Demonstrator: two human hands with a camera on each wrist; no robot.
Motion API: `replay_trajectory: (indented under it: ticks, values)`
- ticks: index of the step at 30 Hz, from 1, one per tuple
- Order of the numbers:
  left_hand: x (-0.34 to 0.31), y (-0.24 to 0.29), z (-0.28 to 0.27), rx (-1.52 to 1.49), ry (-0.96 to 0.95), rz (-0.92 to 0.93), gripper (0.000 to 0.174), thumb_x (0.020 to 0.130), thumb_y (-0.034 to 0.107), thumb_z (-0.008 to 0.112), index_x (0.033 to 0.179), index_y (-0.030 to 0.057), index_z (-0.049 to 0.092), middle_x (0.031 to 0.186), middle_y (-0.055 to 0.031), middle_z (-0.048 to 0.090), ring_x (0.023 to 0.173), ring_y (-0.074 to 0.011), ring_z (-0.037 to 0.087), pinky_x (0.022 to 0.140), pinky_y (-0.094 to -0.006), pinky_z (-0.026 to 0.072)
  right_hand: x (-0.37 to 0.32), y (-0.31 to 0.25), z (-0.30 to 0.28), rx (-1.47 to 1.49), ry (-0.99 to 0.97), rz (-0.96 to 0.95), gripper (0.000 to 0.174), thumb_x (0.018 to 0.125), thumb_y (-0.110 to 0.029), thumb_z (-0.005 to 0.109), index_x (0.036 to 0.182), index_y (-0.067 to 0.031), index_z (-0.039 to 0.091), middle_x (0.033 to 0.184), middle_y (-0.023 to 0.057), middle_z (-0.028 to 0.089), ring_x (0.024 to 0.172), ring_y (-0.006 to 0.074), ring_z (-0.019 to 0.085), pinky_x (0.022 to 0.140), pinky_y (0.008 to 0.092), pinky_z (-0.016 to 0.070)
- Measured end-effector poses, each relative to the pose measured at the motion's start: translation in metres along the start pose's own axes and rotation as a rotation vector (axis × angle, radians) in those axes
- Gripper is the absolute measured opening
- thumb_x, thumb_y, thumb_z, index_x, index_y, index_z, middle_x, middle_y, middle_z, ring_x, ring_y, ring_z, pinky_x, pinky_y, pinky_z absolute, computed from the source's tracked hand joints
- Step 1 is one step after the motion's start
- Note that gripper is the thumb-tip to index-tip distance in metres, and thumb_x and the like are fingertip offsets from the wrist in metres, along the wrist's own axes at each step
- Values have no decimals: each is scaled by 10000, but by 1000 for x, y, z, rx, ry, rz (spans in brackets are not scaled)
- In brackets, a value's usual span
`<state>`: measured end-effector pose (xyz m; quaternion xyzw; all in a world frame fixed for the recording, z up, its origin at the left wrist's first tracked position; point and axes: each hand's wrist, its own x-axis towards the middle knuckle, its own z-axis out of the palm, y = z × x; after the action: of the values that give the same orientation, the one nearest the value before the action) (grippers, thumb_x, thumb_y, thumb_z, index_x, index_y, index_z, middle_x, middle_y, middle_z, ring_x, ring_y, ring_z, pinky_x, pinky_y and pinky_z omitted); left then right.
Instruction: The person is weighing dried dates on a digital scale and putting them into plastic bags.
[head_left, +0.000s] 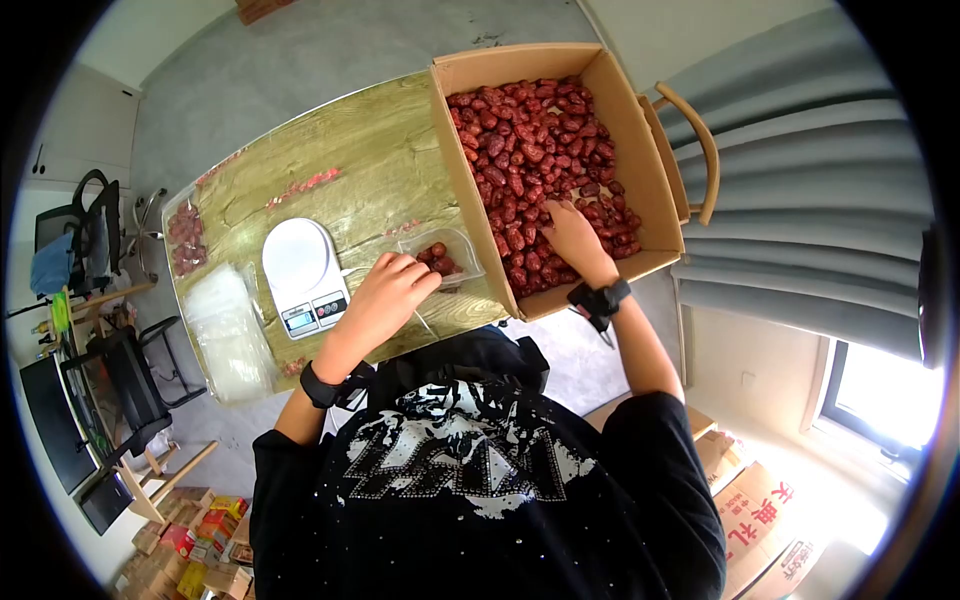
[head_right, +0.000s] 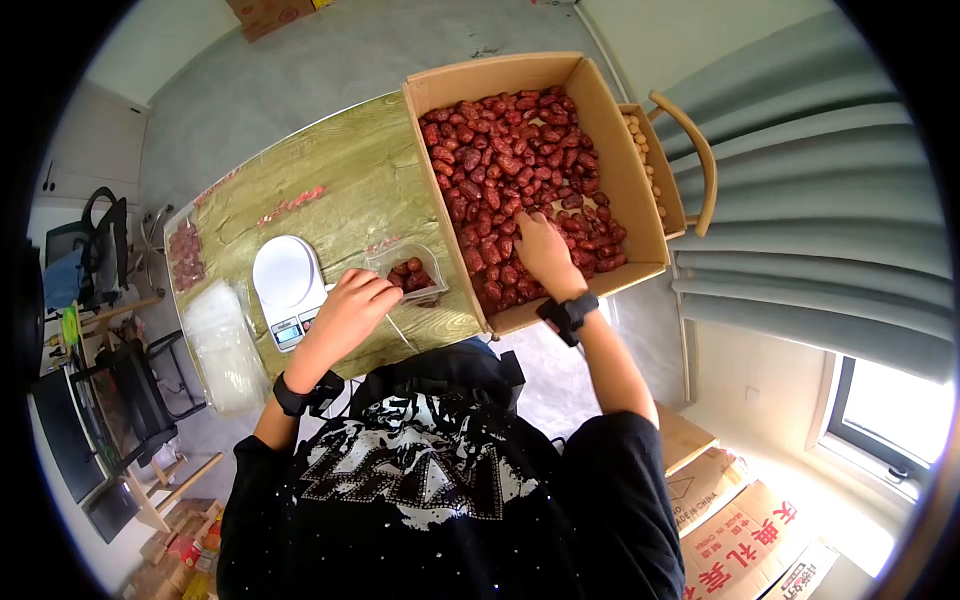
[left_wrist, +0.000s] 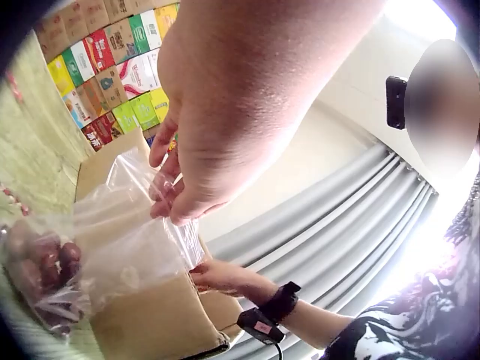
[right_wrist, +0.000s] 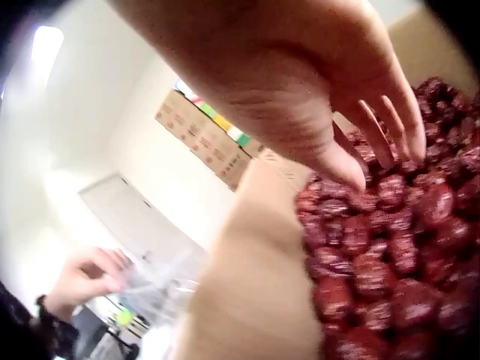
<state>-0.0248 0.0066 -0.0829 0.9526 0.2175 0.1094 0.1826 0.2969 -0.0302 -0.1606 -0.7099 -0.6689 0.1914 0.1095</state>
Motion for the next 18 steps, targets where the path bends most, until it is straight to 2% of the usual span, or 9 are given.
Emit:
replay_trajectory:
  ticks: [2,6,9,12,14,18]
  values:
    - [2,0,0,14,-10,3,244,696,43,591,939,45,573,887,-55,574,891,-227,525,827,-338,397,0,38,18,-27,-187,53,457,693,-125,655,1104,-28,481,1016,224,547,988,395,530,790,445,460]
    - [4,-3,2,24,5,12,257,694,40,592,950,43,569,896,-60,574,895,-228,525,824,-337,398,19,49,11,155,-490,139,532,647,-156,712,1111,-33,481,994,240,552,971,397,538,794,427,459]
    - [6,-5,3,25,0,11,265,694,40,592,957,42,566,901,-61,574,899,-227,525,824,-337,397,17,22,-6,111,-549,169,449,679,-135,704,1048,10,494,987,220,581,973,350,552,808,414,439]
    - [5,-6,4,29,-5,-3,269,694,40,591,962,42,565,903,-62,574,901,-227,525,826,-338,396,3,35,25,-40,-333,-34,422,690,-126,688,1050,-1,508,928,210,597,923,356,572,778,415,446]
    - [5,-6,4,31,-11,-8,269,696,41,591,963,42,563,902,-62,573,902,-227,524,826,-339,395,4,45,40,-75,-334,-103,404,696,-122,680,1044,1,516,906,209,601,901,362,578,770,419,448]
    - [4,-8,4,20,14,-9,260,699,35,584,958,45,561,897,-61,569,903,-229,520,833,-341,390,13,36,19,5,-380,-134,363,707,-104,659,1028,6,531,889,202,603,879,358,581,761,406,452]
